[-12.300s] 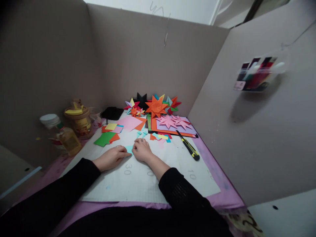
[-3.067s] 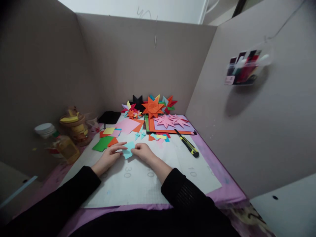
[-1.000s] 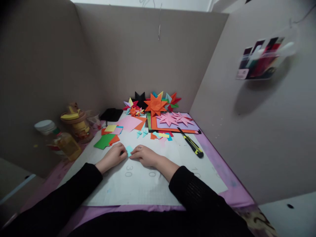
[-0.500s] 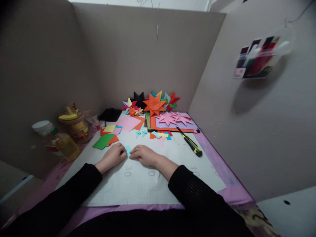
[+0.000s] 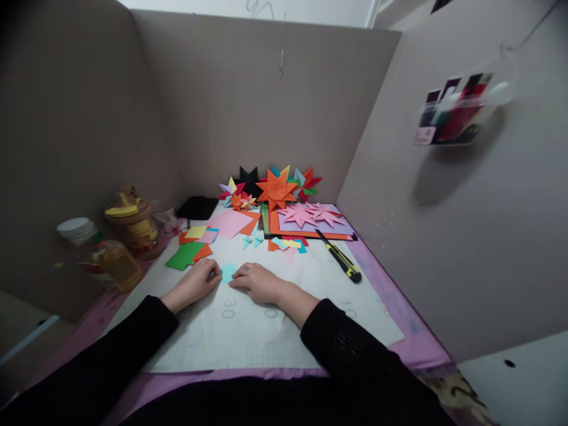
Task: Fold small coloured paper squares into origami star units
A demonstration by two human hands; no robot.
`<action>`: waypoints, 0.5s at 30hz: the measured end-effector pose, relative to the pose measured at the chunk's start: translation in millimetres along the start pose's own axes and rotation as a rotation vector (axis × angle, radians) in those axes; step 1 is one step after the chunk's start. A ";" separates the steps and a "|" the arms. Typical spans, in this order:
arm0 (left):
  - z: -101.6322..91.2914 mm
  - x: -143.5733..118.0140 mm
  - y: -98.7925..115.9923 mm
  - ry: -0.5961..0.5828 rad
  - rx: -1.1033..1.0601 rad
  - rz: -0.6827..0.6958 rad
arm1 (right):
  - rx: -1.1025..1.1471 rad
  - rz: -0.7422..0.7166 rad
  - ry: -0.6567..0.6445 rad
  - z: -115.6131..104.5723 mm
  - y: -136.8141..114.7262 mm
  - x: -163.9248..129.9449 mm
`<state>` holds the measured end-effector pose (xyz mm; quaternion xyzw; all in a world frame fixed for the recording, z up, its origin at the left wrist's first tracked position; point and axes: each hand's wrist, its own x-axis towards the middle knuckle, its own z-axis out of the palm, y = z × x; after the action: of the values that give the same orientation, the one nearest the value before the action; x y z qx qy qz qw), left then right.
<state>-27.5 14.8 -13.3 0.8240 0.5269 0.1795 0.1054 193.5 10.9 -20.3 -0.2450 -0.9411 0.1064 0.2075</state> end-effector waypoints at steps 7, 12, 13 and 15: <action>-2.7 1.6 -5.4 -0.060 -0.088 0.055 | -0.171 0.063 -0.069 4.3 -12.2 8.8; -3.2 -3.6 2.2 -0.026 -0.060 0.026 | -0.112 0.099 -0.055 9.0 -10.9 9.1; -3.0 -5.0 4.7 -0.014 -0.041 0.011 | -0.066 0.106 -0.029 9.6 -9.0 8.1; -2.5 -7.3 9.3 0.002 -0.016 -0.003 | 0.038 0.135 0.056 10.6 -4.2 6.3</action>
<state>-23.6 4.2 -9.0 0.8221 0.5269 0.1844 0.1115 182.1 9.5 -26.4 -0.3067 -0.9141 0.1310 0.2306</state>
